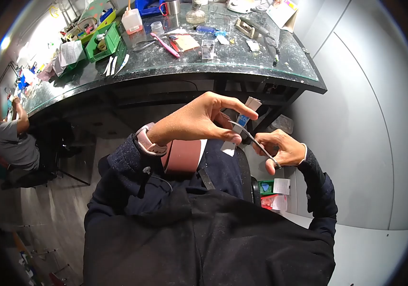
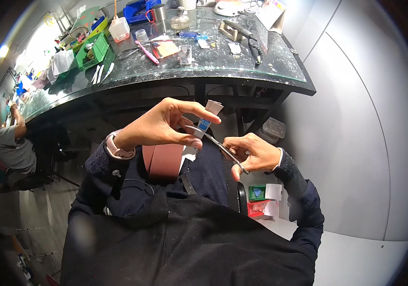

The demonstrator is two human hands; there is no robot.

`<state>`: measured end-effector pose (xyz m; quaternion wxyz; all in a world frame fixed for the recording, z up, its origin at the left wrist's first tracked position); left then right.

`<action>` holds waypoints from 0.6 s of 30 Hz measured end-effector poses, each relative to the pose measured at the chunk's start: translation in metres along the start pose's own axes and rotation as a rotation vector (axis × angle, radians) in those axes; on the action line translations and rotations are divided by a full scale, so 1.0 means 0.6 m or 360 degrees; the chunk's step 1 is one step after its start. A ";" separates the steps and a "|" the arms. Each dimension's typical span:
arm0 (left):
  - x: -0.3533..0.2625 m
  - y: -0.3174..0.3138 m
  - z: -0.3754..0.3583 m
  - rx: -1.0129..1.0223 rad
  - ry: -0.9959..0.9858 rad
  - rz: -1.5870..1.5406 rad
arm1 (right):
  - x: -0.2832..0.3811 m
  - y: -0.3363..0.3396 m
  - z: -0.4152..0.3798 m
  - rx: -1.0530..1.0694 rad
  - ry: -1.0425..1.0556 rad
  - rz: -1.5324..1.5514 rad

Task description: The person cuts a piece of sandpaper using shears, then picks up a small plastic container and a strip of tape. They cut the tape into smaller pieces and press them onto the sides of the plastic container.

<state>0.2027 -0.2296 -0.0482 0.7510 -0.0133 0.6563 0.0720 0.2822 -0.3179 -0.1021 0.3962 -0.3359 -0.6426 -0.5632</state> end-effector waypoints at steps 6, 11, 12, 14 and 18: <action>-0.006 -0.007 0.006 -0.0010 -0.0224 0.0061 | 0.004 0.002 -0.002 -0.0158 0.0187 -0.0088; -0.010 -0.008 0.002 -0.0013 -0.0213 0.0141 | -0.006 0.005 -0.006 -0.0353 0.0420 -0.0322; -0.009 -0.006 0.001 -0.0017 -0.0166 0.0129 | -0.005 0.006 -0.005 -0.0371 0.0403 -0.0374; -0.002 0.002 -0.001 -0.0055 -0.0126 0.0125 | -0.017 0.002 -0.004 -0.0340 0.0338 -0.0347; -0.007 0.025 -0.004 -0.0245 -0.0096 0.0086 | -0.065 -0.011 0.002 -0.0286 0.0287 -0.0192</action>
Point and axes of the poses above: each hand's wrist, its own z-axis towards the middle knuckle, its own y-axis out of the back of the hand, x = y × z, the point moved 9 cm from there along z, towards the middle knuckle, and after that the axes turned 8 degrees about -x, right-handed, at the moved point
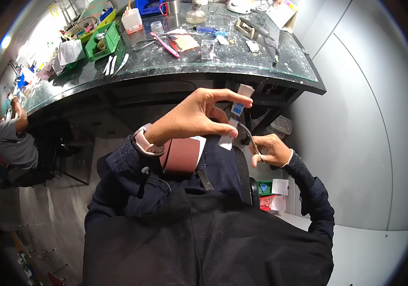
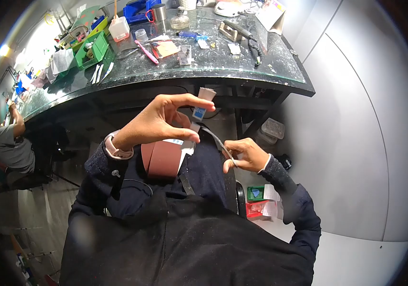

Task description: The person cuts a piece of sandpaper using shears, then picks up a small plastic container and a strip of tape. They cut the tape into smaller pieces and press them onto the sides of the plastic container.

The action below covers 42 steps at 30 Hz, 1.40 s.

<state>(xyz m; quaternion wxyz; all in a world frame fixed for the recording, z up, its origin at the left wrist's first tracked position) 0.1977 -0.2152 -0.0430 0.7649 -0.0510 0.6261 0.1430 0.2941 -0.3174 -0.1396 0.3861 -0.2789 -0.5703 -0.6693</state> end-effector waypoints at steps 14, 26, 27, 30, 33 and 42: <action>0.031 -0.032 0.001 0.0167 -0.0055 0.0188 | 0.051 0.108 0.070 -0.0995 0.0067 0.0935; 0.078 0.051 0.001 -0.0601 0.0148 -0.0211 | 0.106 0.080 0.075 -0.1004 0.0304 0.0644; 0.074 0.048 0.000 -0.0610 0.0147 -0.0282 | 0.102 0.072 0.079 -0.0976 0.0272 0.0569; 0.078 0.043 -0.002 -0.0580 0.0191 -0.0390 | 0.104 0.068 0.087 -0.0969 0.0379 0.0388; 0.088 0.036 -0.003 -0.0529 0.0246 -0.0508 | 0.110 0.067 0.090 -0.0995 0.0362 0.0431; 0.084 0.034 0.002 -0.0445 0.0105 -0.0274 | 0.136 0.074 0.102 -0.1047 0.0219 -0.0484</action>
Point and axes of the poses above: each hand's wrist, its own z-axis towards the middle knuckle, its own y-axis out of the back of the hand, x = y × z, the point moved 9 cm from there along z, towards the middle knuckle, and after that the axes turned 8 degrees about -x, right-handed, at the moved point
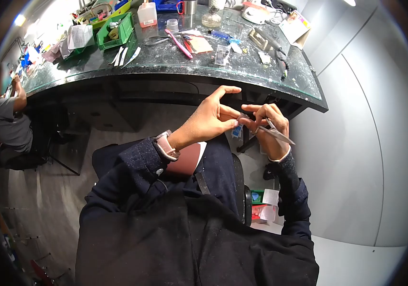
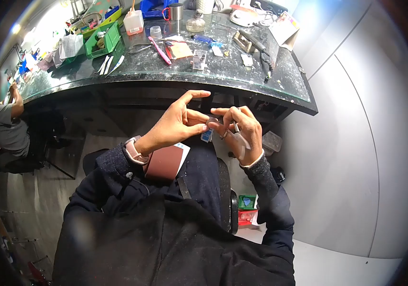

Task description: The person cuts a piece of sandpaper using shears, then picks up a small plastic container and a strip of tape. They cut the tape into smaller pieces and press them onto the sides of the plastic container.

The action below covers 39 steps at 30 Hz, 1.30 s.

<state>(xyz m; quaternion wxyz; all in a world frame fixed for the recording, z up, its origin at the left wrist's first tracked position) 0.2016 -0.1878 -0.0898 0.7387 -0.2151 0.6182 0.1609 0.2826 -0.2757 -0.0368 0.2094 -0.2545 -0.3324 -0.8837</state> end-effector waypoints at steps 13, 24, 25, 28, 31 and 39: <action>-0.070 0.142 0.136 -0.0895 -0.1163 0.1129 | -0.091 0.013 0.154 -0.0653 0.0058 0.0834; -0.041 0.135 0.155 -0.0782 -0.1382 0.1277 | -0.086 -0.035 0.165 -0.0753 0.0534 0.0192; -0.039 0.139 0.153 -0.0826 -0.1352 0.1247 | -0.083 -0.037 0.157 -0.0749 0.0592 0.0165; -0.032 0.146 0.155 -0.0860 -0.1319 0.1259 | -0.070 -0.044 0.140 -0.0707 0.0760 0.0064; -0.010 0.162 0.172 -0.0838 -0.1089 0.1002 | -0.076 -0.063 0.138 -0.0584 0.0892 0.0003; -0.012 0.173 0.177 -0.0827 -0.1054 0.0811 | -0.070 -0.094 0.164 -0.0384 0.1011 -0.0060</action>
Point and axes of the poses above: each hand's wrist, its own z-axis towards the middle knuckle, its own y-axis out of the back of the hand, x = y × z, the point moved 9 cm from there along z, towards the middle knuckle, and after that the axes turned 8 degrees about -x, right-handed, at the moved point
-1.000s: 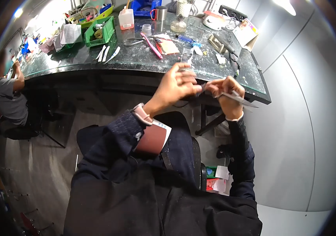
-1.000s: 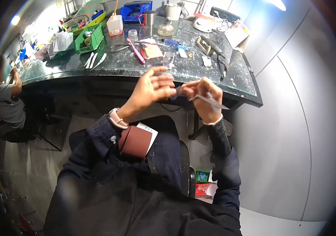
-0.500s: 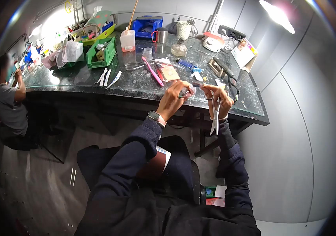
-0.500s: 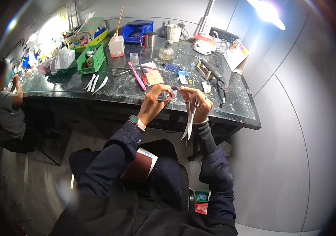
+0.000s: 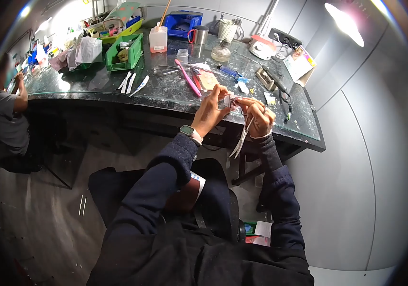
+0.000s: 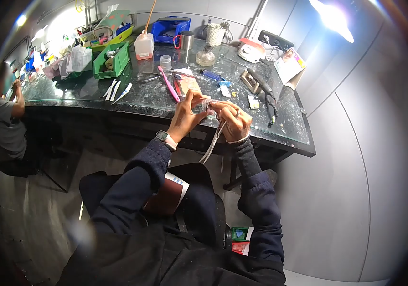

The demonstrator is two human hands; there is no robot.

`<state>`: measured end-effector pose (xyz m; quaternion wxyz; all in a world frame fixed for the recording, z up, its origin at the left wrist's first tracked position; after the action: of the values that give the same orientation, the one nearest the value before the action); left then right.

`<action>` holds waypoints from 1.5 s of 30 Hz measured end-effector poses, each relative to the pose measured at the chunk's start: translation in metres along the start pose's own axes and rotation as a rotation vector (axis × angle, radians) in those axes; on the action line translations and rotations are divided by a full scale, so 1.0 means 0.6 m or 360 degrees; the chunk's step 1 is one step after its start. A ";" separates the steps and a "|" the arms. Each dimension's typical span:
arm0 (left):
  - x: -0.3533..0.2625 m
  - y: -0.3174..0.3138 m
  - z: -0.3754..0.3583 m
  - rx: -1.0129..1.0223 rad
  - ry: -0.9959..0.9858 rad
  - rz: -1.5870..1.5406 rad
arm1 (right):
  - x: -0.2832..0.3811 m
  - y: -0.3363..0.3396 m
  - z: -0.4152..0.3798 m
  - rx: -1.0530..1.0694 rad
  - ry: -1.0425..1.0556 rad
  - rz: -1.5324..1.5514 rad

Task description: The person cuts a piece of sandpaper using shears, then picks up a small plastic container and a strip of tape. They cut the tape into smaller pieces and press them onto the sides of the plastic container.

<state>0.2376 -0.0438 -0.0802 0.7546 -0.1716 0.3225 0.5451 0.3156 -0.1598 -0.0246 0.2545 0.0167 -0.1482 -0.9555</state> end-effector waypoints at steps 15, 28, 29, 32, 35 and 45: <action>0.002 -0.001 0.004 0.0029 0.0037 0.0110 | -0.075 -0.029 -0.006 0.0260 -0.0554 -0.0301; 0.003 -0.004 0.006 0.0044 -0.0068 0.0253 | -0.158 0.088 -0.065 -0.0104 -0.0876 -0.0079; 0.005 -0.004 0.005 0.0024 -0.0064 0.0242 | -0.151 0.097 -0.071 -0.0016 -0.0851 -0.0158; -0.047 0.021 0.005 -0.0205 -0.0322 0.0366 | -0.060 0.092 -0.096 0.0356 -0.1590 0.0698; -0.068 0.081 0.017 -0.0380 -0.0378 0.0121 | 0.010 0.121 -0.151 0.0501 -0.1866 0.0960; 0.157 0.505 0.068 -0.0466 0.0234 0.1788 | 0.052 0.196 -0.363 0.0501 -0.2077 0.0861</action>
<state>-0.0142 0.1533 -0.0860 0.2940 -0.1141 0.3369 0.8871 0.3687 -0.3322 -0.1974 0.3365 -0.5580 -0.4047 -0.6416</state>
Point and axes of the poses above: each hand's wrist, its own z-axis towards the middle knuckle, its own y-axis out of the back of the hand, x = y × z, the point moved 9 cm from there along z, towards the middle knuckle, and after that the axes turned 8 degrees about -x, right-handed, at the moved point
